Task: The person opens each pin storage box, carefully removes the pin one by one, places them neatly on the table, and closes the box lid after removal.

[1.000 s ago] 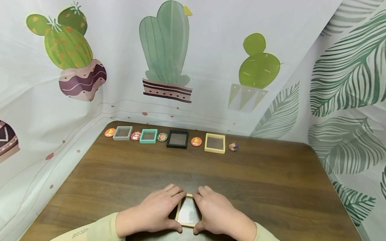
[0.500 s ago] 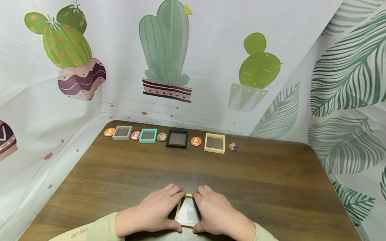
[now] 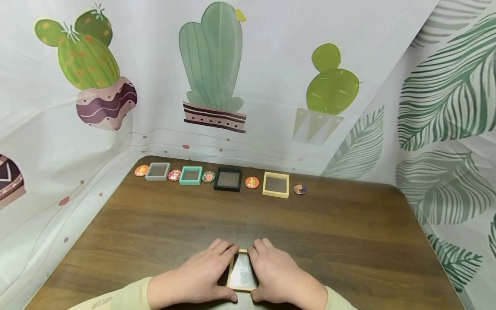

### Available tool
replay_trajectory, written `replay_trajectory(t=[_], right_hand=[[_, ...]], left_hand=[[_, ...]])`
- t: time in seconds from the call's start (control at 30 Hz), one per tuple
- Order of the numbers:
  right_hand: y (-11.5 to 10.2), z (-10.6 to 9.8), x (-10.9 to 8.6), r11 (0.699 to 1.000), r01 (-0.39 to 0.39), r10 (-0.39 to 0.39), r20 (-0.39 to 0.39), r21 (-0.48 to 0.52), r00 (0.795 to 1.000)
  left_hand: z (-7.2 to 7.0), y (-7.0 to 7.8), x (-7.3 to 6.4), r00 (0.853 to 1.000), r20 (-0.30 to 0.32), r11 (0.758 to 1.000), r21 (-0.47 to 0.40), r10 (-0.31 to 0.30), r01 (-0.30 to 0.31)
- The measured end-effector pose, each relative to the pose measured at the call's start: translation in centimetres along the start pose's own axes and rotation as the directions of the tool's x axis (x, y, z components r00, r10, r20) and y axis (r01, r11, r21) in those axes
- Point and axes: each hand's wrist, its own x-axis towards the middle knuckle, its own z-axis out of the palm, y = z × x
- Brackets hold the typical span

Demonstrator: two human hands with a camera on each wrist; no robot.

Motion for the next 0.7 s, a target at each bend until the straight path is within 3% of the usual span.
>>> replay_trajectory(t=[0.23,0.4,0.53,0.7], right_hand=[[1.9,-0.8,-0.2,1.0,0.015,-0.015,-0.018,-0.012,1.0],[3.8,-1.7,-0.4,1.0,-0.022,0.022,-0.042,0.009,0.999],[5.7,-2.6,-0.9,0.998,-0.056,0.057,-0.084,0.013,0.995],[8.3,-3.3,-1.6,0.993,-0.112,0.115,-0.12,0.032,0.986]], left_hand=[[0.3,1.0,0.2,0.997,0.012,0.982,-0.172,-0.072,0.073],[0.3,1.2,0.9,0.994,0.029,0.947,-0.304,-0.103,0.107],[0.1,1.4,2.3,0.996,0.041,0.918,-0.387,-0.079,0.089],[0.1,1.8,5.1,0.999,0.036,0.884,-0.467,0.001,0.016]])
